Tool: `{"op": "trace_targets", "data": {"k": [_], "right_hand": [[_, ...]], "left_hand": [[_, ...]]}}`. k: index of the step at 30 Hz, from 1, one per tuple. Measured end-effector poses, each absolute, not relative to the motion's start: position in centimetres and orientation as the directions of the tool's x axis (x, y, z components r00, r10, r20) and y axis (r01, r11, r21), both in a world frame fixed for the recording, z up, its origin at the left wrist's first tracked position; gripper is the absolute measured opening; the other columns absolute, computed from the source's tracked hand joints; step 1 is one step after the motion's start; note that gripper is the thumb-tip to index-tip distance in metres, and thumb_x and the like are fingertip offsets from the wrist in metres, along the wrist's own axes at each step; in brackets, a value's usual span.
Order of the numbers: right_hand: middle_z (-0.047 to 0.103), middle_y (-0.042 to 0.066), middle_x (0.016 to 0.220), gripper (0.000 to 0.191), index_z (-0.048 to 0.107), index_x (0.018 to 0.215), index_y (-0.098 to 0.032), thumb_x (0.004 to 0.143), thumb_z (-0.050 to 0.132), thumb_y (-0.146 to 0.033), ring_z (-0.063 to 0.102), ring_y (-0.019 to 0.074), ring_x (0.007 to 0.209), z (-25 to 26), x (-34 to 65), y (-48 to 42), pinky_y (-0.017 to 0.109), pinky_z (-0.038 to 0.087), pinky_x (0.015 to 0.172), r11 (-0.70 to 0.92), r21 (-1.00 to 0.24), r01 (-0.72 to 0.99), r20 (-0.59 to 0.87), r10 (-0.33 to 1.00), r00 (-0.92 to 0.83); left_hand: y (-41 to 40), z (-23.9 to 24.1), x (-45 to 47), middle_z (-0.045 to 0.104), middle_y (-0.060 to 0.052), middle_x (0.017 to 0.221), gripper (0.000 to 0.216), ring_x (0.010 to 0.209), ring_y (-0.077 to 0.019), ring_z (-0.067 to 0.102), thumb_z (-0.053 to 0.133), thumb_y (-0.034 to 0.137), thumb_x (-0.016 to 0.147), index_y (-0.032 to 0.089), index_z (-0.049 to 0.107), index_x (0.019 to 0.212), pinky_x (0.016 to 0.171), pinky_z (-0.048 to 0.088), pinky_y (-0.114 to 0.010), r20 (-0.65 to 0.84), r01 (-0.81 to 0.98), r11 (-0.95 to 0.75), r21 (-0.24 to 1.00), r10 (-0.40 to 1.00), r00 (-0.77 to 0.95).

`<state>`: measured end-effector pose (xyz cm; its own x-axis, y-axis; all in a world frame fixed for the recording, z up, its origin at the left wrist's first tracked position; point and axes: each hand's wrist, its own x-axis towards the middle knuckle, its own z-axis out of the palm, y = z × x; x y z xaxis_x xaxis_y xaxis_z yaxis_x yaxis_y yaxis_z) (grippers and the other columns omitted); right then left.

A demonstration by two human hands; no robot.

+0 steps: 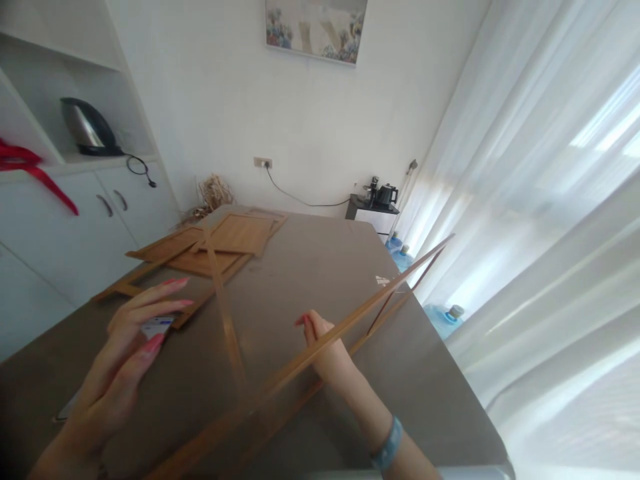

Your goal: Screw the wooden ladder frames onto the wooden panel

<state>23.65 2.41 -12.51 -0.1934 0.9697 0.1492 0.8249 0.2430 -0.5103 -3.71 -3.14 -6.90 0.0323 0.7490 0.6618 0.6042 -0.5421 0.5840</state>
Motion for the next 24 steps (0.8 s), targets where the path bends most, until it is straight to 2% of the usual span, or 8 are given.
{"op": "trace_targets", "data": {"k": [2,4,7,9,15,20,24], "right_hand": [[0.071,0.004,0.081,0.041,0.057,0.119,-0.021,0.099,0.021,-0.020,0.066,0.0168,0.075,-11.8,21.8,6.6,0.030,0.046,0.076,0.222,-0.449,0.866,0.126,0.975,-0.185],[0.072,0.005,0.085,0.040,0.052,0.128,-0.019,0.098,0.025,-0.015,0.067,0.0193,0.084,-11.8,19.6,10.8,0.039,0.044,0.088,0.215,-0.356,0.909,0.113,0.976,-0.187],[0.070,0.009,0.105,0.035,0.050,0.133,-0.016,0.100,0.042,-0.027,0.064,0.0238,0.104,-12.7,16.7,16.0,0.050,0.043,0.098,0.235,-0.193,0.953,0.125,0.969,-0.214],[0.063,0.009,0.122,0.038,0.057,0.126,-0.017,0.096,0.058,-0.041,0.063,0.0221,0.106,-13.5,15.3,18.6,0.046,0.052,0.093,0.268,-0.097,0.958,0.114,0.960,-0.257],[0.061,0.009,0.125,0.038,0.058,0.125,-0.017,0.094,0.061,-0.039,0.063,0.0219,0.107,-15.4,14.5,23.5,0.044,0.055,0.090,0.473,0.109,0.875,0.061,0.875,-0.480],[0.061,0.009,0.125,0.038,0.058,0.125,-0.017,0.095,0.061,-0.039,0.063,0.0217,0.107,-16.4,14.8,25.3,0.044,0.055,0.090,0.574,0.191,0.796,-0.003,0.811,-0.584],[0.061,0.009,0.125,0.037,0.058,0.125,-0.017,0.095,0.060,-0.039,0.063,0.0216,0.107,-16.9,14.6,25.8,0.044,0.055,0.090,0.615,0.202,0.762,-0.051,0.784,-0.619]], "left_hand": [[-2.9,-7.1,-3.7,0.046,0.008,0.149,0.033,0.142,-0.0259,0.039,0.041,0.039,0.094,0.043,0.053,0.125,0.119,0.028,-0.052,0.649,0.612,-0.509,0.606,0.760,-0.010],[-2.7,-7.4,-3.4,0.045,0.006,0.149,0.032,0.142,-0.0271,0.037,0.042,0.040,0.094,0.041,0.053,0.124,0.119,0.025,-0.054,0.637,0.623,-0.466,0.628,0.768,-0.068],[-2.3,-7.9,-2.9,0.047,0.003,0.147,0.029,0.140,-0.0282,0.040,0.043,0.041,0.095,0.039,0.052,0.122,0.116,0.027,-0.056,0.631,0.650,-0.422,0.632,0.767,-0.114],[-2.2,-8.3,-2.9,0.046,0.001,0.147,0.030,0.139,-0.0291,0.040,0.042,0.043,0.095,0.039,0.051,0.123,0.113,0.027,-0.057,0.619,0.665,-0.402,0.630,0.777,-0.116],[-2.4,-9.4,-3.8,0.046,-0.001,0.146,0.028,0.135,-0.0307,0.042,0.042,0.043,0.094,0.040,0.051,0.121,0.109,0.026,-0.060,0.594,0.740,-0.308,0.598,0.790,-0.151],[-2.6,-9.9,-3.1,0.048,-0.001,0.144,0.026,0.132,-0.0292,0.043,0.039,0.043,0.096,0.036,0.052,0.116,0.110,0.026,-0.058,0.570,0.721,-0.249,0.647,0.785,-0.240],[-2.5,-10.5,-3.0,0.049,-0.003,0.144,0.026,0.131,-0.0276,0.044,0.038,0.041,0.097,0.032,0.053,0.116,0.109,0.027,-0.055,0.558,0.753,-0.227,0.617,0.801,-0.216]]}}
